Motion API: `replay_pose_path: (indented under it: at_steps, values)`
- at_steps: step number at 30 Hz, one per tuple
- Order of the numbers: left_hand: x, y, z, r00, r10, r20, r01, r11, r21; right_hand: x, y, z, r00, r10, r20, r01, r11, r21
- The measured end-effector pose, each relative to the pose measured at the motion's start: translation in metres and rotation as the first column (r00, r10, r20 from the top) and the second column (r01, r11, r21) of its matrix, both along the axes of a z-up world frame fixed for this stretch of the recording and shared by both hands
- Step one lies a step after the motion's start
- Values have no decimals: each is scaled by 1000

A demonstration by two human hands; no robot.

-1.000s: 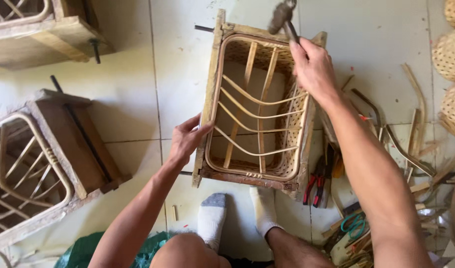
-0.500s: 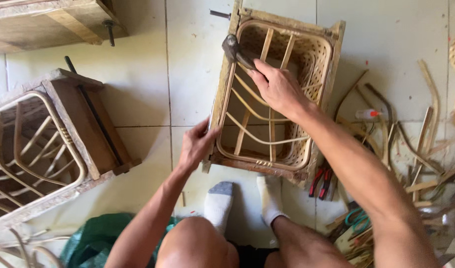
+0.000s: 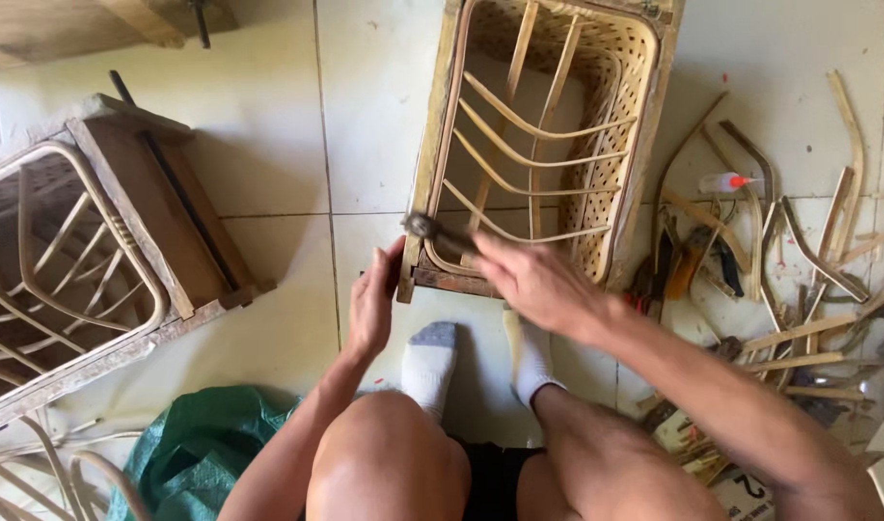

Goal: The person assembles a rectangular basket frame by hammering bamboo strips into a wooden mold, applying glue to the joints, and using pliers to adjust the strips. The person works on multiple basket frames placed on the floor.

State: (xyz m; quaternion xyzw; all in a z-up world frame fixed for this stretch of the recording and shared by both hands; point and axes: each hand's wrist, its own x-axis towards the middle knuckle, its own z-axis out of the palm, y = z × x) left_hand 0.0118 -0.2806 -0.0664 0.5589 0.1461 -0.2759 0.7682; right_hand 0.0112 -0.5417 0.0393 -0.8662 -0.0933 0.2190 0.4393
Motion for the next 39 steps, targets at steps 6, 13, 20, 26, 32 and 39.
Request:
replay_pose_path:
  at_steps: [6, 13, 20, 26, 32, 39]
  values:
    - [-3, 20, 1, 988, -149, -30, 148, 989, -10, -65, -9, 23, 948, -254, 192, 255, 967, 21]
    - [-14, 12, -3, 991, -124, 60, 112, 980, 162, -102, -22, -3, 950, -215, 227, 244, 964, -105]
    - [-11, 4, 26, 343, -721, 603, -123, 601, 789, -168, -74, -12, 878, -468, 100, 478, 870, -124]
    - [29, -20, 45, -33, -828, 559, -51, 560, 827, -176, -67, -16, 846, -477, 238, 512, 852, -115]
    - [36, -18, 50, -190, -867, 461, -69, 480, 875, -197, -79, -27, 833, -538, 131, 553, 821, -143]
    - [39, -22, 52, -220, -895, 387, -85, 413, 907, -245, -88, -62, 580, -801, 149, 768, 599, 226]
